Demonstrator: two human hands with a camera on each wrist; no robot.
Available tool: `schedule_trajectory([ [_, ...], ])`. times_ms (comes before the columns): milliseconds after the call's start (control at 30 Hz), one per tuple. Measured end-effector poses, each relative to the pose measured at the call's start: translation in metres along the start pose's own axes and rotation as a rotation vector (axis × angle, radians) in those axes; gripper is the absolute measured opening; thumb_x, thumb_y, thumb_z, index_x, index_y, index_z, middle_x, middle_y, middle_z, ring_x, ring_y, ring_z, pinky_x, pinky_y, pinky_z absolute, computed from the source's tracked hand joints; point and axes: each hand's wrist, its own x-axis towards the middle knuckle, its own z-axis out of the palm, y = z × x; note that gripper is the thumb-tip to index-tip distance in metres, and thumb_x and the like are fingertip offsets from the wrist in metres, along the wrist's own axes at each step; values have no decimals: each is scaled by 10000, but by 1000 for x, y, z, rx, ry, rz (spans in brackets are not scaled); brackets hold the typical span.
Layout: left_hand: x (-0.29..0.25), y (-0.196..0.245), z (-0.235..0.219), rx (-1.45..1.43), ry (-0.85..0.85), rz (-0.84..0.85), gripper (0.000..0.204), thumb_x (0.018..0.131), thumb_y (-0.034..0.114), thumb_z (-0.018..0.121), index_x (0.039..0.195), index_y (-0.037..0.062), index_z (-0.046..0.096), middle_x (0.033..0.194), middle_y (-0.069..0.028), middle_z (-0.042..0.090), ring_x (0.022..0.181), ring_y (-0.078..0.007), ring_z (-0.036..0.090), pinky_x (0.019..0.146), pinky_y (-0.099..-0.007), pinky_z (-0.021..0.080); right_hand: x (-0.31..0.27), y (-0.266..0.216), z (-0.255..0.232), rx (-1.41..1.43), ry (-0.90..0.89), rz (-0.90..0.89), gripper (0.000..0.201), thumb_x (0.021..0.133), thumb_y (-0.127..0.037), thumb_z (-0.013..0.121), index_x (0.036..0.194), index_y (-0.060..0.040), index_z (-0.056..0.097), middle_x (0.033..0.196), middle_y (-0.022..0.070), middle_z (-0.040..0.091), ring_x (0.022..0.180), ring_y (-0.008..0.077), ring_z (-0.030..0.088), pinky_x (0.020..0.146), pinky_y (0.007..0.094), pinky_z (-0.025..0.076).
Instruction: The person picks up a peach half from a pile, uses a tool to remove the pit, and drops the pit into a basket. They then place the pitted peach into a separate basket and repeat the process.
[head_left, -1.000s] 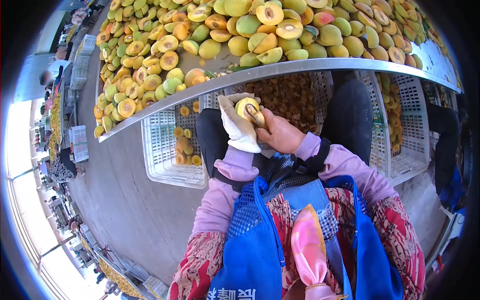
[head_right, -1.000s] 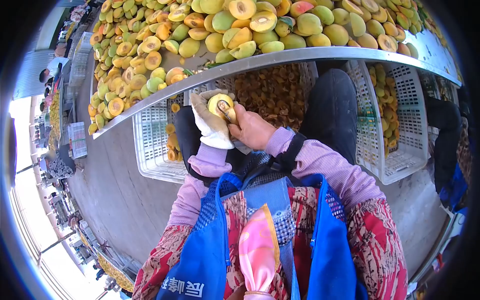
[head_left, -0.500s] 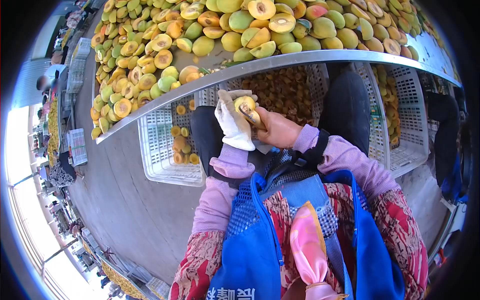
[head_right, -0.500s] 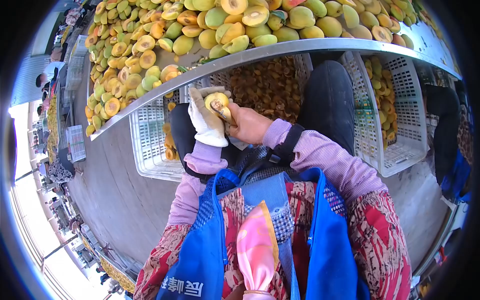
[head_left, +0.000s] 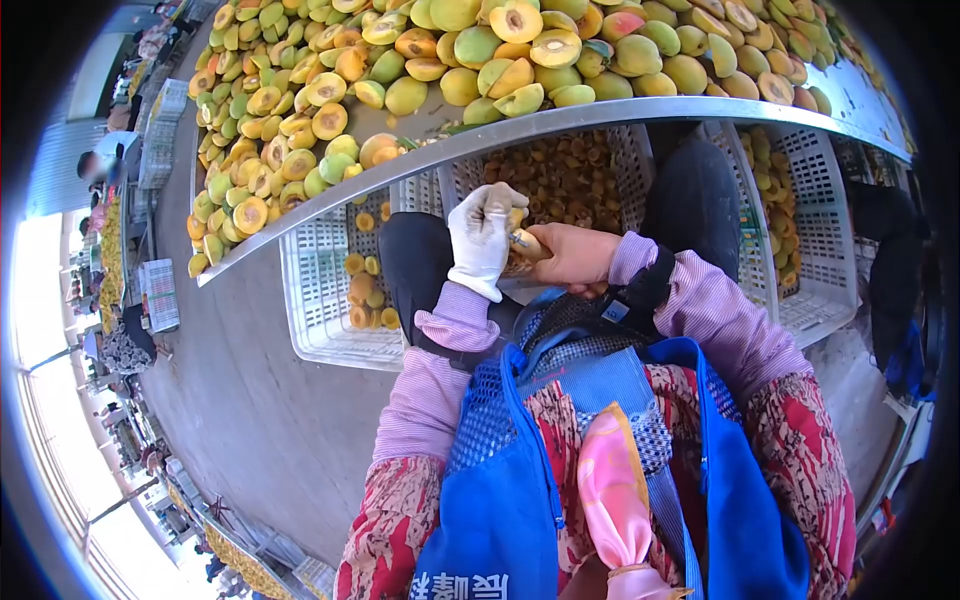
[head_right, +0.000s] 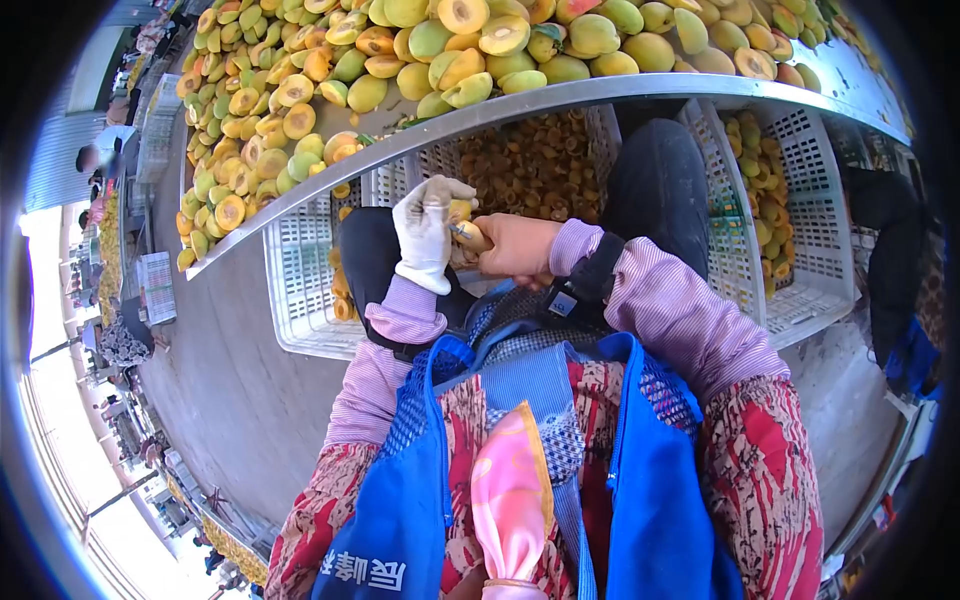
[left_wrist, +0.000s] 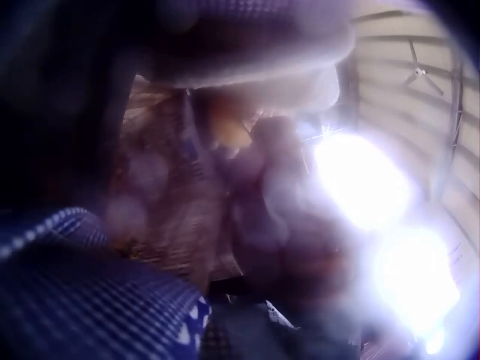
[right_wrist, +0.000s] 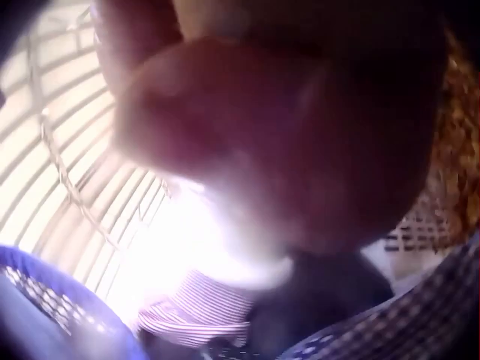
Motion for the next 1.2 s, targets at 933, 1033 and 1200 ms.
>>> schedule_trajectory([
  [933,6,74,-74,213,667,189,236,887,278,513,926,54,579,857,-133,620,770,-279,626,667,-400,523,2,44,-12,476,136,-197,190,890,-202,513,1009,-57,476,591,17,487,436,144,493,387,278,404],
  [1033,20,101,-151,1311,720,209,235,853,269,549,954,61,593,875,-142,627,820,-286,626,752,-378,492,64,119,-9,-741,398,-69,285,841,-207,535,1067,-41,482,836,183,618,751,327,616,671,406,498],
  [1200,81,103,-164,1515,489,-152,428,782,450,589,975,68,607,901,-172,637,890,-323,610,796,-390,461,77,106,-7,-750,308,-3,364,826,-229,512,1102,4,466,1020,254,584,975,377,566,834,436,446],
])
